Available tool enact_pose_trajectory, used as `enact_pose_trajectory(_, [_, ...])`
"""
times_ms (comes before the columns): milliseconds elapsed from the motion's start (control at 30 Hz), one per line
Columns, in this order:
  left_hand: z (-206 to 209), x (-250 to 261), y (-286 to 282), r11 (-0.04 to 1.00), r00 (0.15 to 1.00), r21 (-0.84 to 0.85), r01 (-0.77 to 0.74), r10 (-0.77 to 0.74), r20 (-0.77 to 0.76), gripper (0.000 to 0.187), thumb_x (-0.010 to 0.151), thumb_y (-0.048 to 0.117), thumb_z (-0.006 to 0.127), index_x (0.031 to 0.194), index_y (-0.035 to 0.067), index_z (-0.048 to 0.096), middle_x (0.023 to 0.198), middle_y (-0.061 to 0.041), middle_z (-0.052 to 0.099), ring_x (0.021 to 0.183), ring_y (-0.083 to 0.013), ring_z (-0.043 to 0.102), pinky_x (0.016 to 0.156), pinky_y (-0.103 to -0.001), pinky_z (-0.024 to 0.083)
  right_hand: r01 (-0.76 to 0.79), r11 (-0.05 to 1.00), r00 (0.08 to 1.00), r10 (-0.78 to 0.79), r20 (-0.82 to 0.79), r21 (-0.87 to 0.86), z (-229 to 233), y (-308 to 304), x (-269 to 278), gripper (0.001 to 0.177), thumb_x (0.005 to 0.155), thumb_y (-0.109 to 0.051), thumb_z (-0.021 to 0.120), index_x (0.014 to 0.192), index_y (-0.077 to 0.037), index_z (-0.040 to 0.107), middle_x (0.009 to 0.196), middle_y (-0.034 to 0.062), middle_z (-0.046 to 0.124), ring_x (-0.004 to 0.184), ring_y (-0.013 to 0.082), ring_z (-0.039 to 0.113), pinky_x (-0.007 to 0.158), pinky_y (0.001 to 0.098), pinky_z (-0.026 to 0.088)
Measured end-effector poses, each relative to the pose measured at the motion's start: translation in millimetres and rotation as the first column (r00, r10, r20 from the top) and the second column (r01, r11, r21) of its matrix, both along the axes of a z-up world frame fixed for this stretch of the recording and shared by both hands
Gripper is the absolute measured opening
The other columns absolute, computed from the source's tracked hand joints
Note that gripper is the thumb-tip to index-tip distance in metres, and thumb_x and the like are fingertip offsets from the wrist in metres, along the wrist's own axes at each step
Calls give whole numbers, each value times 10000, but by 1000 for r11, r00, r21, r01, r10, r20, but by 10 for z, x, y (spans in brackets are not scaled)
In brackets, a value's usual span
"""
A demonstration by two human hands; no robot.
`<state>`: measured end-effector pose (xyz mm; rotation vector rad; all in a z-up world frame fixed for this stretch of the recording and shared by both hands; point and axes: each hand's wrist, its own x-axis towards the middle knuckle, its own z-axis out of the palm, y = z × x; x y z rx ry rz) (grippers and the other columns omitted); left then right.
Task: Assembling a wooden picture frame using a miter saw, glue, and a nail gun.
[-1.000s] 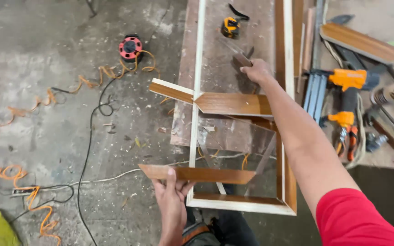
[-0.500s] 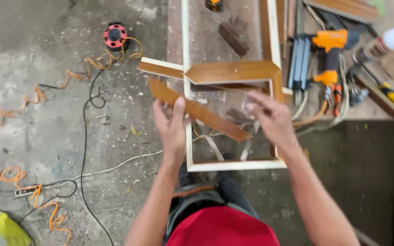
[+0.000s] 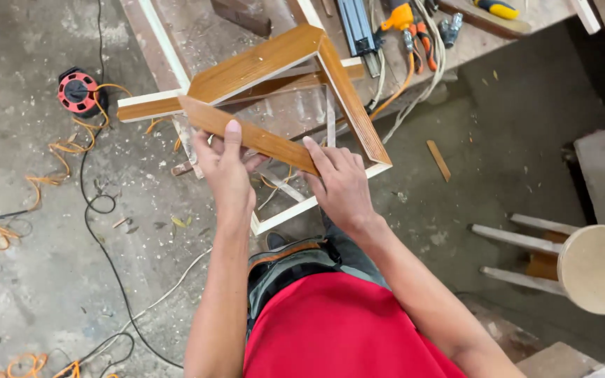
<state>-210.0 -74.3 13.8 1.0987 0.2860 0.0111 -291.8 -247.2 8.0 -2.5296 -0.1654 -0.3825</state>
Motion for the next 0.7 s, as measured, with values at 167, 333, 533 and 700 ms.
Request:
enact_pose_trajectory(167, [-190,-263,358,998,993,7,-61,61,-103,579,897,-11,676,1344,99,325,1168,-67,634,1031,-208,701,760,-391,670,-62,996,998,63,24,-66,-166,-198,-53,531,931,-241,754,1419,-120,583,1121,86,632,1102,302,581,1053,459,415])
enact_pose_trajectory(333, [-707,-651,732,991,986,116,71,-52,-156,620,882,-86,719,1380,80,390,1200,-139,587,1057,-233,659,879,-383,641,-151,973,988,154,0,-176,-204,-295,-110,544,834,-251,753,1352,-152,619,1088,67,623,1107,276,579,1088,550,359])
enact_pose_trajectory(533, [-489,-659,-12,994,1000,-107,-20,18,-19,700,872,25,734,1459,104,360,1293,-123,594,1152,-236,625,1007,-394,565,-45,993,997,37,-73,-113,-196,-88,-285,366,845,-200,768,1183,-160,634,1064,61,671,1027,296,657,936,447,488])
enact_pose_trajectory(700, [-37,-417,-575,750,888,613,247,-428,167,540,1006,133,707,1484,82,463,1289,-166,604,1173,-316,622,1005,-432,506,-32,897,999,27,16,441,-112,157,-438,496,864,-150,737,1308,-51,539,1142,112,650,970,340,703,796,388,589])
